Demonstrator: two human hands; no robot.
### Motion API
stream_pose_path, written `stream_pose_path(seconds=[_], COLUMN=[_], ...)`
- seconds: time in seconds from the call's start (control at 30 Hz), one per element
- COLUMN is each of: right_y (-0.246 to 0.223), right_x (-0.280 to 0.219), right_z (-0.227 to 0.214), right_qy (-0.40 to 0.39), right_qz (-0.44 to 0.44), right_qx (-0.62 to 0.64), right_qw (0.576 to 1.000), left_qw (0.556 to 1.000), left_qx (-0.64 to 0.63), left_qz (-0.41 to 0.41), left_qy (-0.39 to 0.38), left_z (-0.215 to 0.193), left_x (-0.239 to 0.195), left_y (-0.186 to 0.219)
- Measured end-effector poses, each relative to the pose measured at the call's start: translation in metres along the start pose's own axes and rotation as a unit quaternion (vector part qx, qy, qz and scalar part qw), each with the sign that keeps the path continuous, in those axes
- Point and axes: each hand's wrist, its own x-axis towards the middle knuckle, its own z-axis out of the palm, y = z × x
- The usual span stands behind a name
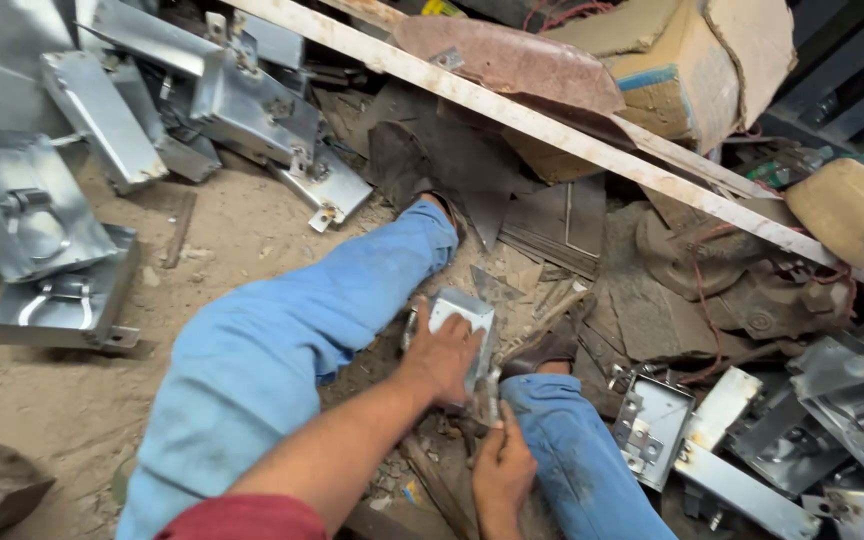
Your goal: The person assembles metal components by hammering metal sheets into a frame and using a wrench to tighten bolts on the metal boxes.
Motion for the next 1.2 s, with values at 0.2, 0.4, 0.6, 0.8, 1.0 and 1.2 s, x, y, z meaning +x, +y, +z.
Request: stream_pose_path(seconds=[0.2, 0.4, 0.6, 0.8, 1.0, 1.2], right_y=[0.011, -0.007, -0.059, -0.043, -0.010, -0.087], right_x=[0.022, 0.018, 0.014, 0.039, 0.036, 0.035], right_z=[-0.015, -0.037, -0.064, -0.042, -0.005, -0.087], right_qy=[0.023, -0.027, -0.019, 0.133, -0.029, 0.031], right_qz=[0.047, 0.014, -0.112, -0.239, -0.278, -0.208], right_qx=[0.119, 0.061, -0.030, 0.125, -0.083, -0.041], right_qw=[0.991, 0.998, 0.993, 0.954, 0.957, 0.977], left_qw=[0.992, 0.987, 0.978, 0.962, 0.985, 0.991], left_qx=[0.103, 0.145, 0.194, 0.248, 0.127, 0.042], left_qz=[0.041, 0.047, 0.073, 0.107, 0.083, 0.074], left_qy=[0.052, 0.052, 0.004, 0.044, 0.087, 0.104], left_z=[0.087, 0.120, 0.102, 0.108, 0.153, 0.123], left_x=[-0.041, -0.014, -0.022, -0.019, 0.019, 0.006], left_y=[0.007, -0.005, 0.001, 0.001, -0.020, -0.005])
